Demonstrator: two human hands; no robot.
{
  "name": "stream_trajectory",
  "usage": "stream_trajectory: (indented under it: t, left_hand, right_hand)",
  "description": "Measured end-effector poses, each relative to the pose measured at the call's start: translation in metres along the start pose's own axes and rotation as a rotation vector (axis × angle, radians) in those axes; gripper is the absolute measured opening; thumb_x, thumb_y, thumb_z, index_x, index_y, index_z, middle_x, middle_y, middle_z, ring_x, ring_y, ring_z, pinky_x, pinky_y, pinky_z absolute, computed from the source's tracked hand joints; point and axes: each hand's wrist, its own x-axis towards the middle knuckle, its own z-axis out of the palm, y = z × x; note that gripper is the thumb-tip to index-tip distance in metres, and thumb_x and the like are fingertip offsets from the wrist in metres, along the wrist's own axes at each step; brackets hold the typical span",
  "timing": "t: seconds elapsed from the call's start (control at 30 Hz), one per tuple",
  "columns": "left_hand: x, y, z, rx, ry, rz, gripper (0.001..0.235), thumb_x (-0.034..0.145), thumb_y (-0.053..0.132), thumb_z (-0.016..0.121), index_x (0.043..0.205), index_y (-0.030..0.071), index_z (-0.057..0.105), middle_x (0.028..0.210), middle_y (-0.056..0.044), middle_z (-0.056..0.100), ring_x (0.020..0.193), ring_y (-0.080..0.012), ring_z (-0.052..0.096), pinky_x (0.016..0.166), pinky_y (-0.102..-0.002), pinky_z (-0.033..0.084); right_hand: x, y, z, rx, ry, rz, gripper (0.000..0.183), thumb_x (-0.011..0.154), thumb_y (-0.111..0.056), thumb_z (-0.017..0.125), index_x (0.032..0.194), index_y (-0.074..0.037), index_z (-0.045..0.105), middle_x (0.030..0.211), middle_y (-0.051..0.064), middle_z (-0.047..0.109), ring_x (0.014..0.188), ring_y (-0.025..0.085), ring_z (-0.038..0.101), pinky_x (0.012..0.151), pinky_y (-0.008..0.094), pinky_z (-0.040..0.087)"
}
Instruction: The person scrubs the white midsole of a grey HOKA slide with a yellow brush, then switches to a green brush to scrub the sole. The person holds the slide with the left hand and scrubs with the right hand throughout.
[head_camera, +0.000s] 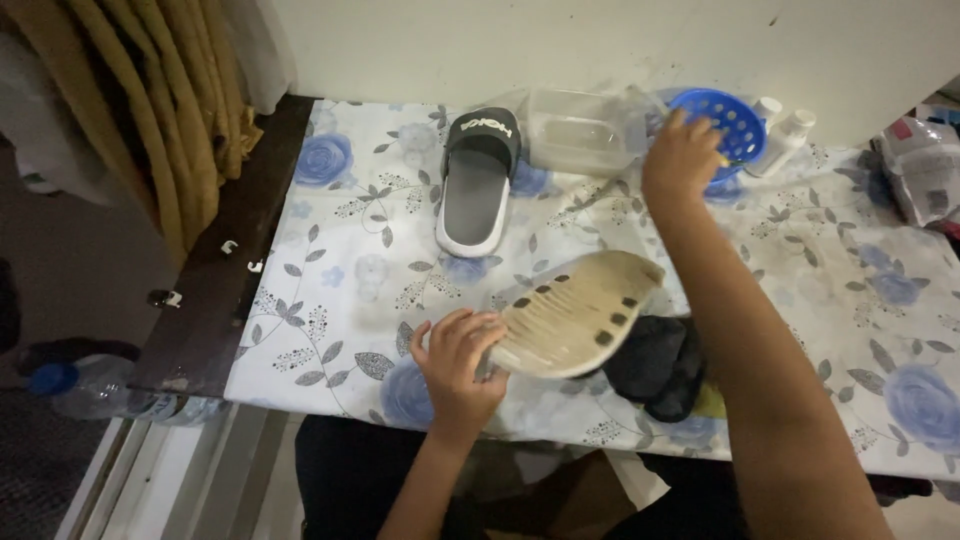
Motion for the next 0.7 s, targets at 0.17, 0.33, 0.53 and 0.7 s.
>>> stream_trajectory:
  t: [0.17,0.33,0.53,0.7]
  left_hand:
    - [-0.006,0.001,0.005,-0.076,0.123,0.157,0.024,0.06,0.009,0.056,0.079,0.021,0.062,0.093,0.007,0.064,0.094,-0.0198,0.059,0.094,-0.05,0.02]
    - [-0.001,0.014,0.001,-0.158,0.086,0.013,0.02,0.062,0.01,0.069,0.078,0.011,0.058,0.082,0.002,0.065,0.083,-0.0182,0.061,0.096,-0.044,0.026]
    - [0.003,0.019,0.001,-0.104,0.175,-0.089,0.019,0.07,0.017,0.07,0.074,0.014,0.052,0.073,0.002,0.056,0.07,-0.0144,0.055,0.086,-0.038,0.032]
    - [0.003,0.013,0.005,-0.127,0.22,-0.079,0.019,0.069,0.015,0.07,0.074,0.01,0.052,0.071,0.0,0.057,0.067,-0.0165,0.053,0.077,-0.035,0.035]
  right_hand:
    - [0.014,0.048,0.036,-0.01,0.053,0.01,0.008,0.083,-0.014,0.05,0.086,-0.012,0.056,0.079,0.007,0.055,0.069,0.026,0.058,0.047,0.037,0.05]
    - [0.04,0.076,-0.005,0.599,-0.557,-0.018,0.042,0.093,-0.009,0.041,0.135,-0.012,0.04,0.11,0.019,0.055,0.069,0.027,0.058,0.043,0.03,0.043]
    - [0.045,0.098,0.016,0.328,-0.252,-0.004,0.037,0.086,-0.003,0.046,0.12,-0.013,0.058,0.101,0.014,0.062,0.078,0.029,0.057,0.051,0.04,0.048]
    - [0.036,0.103,0.011,0.356,-0.624,-0.12,0.039,0.098,-0.032,0.039,0.127,-0.009,0.051,0.119,0.028,0.051,0.111,0.043,0.041,0.084,0.061,0.035]
